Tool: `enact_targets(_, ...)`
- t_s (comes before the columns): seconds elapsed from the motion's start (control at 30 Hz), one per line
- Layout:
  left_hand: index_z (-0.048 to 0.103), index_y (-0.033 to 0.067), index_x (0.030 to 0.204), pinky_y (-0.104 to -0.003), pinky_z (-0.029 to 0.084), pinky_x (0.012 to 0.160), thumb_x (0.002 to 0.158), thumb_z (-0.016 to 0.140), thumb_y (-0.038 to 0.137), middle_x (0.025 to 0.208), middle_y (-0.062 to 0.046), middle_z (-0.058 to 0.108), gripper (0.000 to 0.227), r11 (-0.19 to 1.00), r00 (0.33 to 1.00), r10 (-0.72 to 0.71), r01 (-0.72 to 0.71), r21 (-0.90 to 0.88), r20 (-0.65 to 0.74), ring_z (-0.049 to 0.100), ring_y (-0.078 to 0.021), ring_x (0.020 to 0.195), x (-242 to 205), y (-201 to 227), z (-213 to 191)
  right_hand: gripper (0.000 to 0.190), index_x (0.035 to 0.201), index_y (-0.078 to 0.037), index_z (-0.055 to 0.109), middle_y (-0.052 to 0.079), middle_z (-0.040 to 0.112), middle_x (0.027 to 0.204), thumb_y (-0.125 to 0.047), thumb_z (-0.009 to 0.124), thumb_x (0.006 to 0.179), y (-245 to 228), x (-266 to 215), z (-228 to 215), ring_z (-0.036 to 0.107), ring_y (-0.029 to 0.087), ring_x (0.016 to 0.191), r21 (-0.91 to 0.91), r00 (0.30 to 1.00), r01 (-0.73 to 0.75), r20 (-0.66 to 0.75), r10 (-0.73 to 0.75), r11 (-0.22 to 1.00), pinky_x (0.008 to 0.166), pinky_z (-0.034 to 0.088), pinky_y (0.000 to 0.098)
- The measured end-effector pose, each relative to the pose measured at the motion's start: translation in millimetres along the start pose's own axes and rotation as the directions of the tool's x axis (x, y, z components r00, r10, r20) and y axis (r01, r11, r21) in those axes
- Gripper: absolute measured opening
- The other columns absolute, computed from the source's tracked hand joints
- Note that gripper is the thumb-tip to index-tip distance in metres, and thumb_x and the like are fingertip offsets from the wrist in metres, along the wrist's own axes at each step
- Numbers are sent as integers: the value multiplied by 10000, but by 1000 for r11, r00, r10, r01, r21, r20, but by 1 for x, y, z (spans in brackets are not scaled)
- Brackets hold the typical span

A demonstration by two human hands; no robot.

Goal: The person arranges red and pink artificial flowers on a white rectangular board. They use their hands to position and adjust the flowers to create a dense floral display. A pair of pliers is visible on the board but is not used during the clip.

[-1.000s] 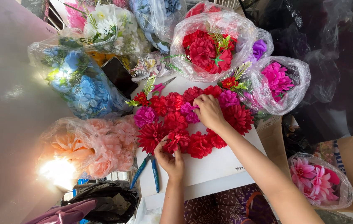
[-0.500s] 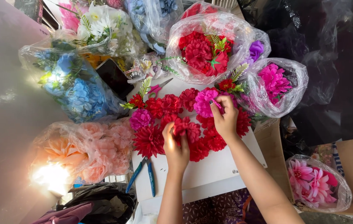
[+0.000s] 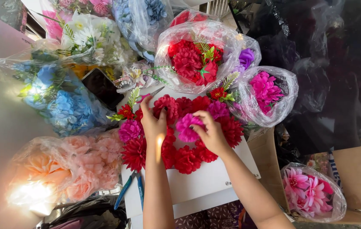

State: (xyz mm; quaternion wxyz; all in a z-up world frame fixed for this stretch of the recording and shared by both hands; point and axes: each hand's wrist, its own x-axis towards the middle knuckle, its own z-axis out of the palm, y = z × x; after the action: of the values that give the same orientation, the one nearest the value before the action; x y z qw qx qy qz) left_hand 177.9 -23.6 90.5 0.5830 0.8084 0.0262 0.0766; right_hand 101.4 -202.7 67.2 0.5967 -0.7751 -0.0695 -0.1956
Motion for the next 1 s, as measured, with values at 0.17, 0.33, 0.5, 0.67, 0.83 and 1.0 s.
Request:
enact_targets(0.17,429,211,1412,-528,548,953,916,669,67,1071,-211,754,569,996,992,-71,64,69,109,693,-425,1100,-12,25,-6,397,1285,-89,600,145,789,980,6,710,915,-24,3,-6,764,290,960,-76,990,-13,136,23,997,866,585,421)
enact_targets(0.33,441,232,1415,-516,517,1015,898,640,38,1095,-171,766,587,958,926,-141,39,285,349,684,-401,1145,-4,15,-2,376,1250,-60,600,151,775,996,80,665,907,10,4,-16,729,225,984,106,998,-52,-18,54,993,912,563,409)
enact_targets(0.5,509,252,1385,-562,443,1074,870,674,64,1123,-187,756,573,892,839,-151,-112,437,523,665,-442,1150,-7,2,-1,289,1232,-101,553,88,743,1064,-5,656,980,14,8,-19,674,129,960,437,929,-126,-264,261,891,890,558,272)
enact_targets(0.67,512,302,1350,-525,373,1127,879,664,115,1009,-91,784,529,822,825,-126,-225,524,552,702,-359,1101,-12,-19,10,260,1208,-84,562,70,747,1010,-14,667,980,12,9,-18,675,101,902,465,921,-130,-271,281,876,832,562,229)
enact_targets(0.83,478,188,1423,-593,444,1055,911,606,13,1105,-282,732,557,920,890,-133,-53,389,437,658,-498,1124,-11,18,2,355,1234,-86,603,86,759,928,31,718,919,20,3,-10,689,115,819,425,946,-244,-92,310,871,752,598,256)
enact_targets(1.0,355,166,1490,-569,440,1063,896,619,29,1121,-278,722,664,880,890,-199,-22,474,410,658,-472,1145,-7,6,11,476,1334,-62,546,116,747,898,83,693,905,19,3,-9,711,154,808,544,929,-283,-49,366,790,745,610,285)
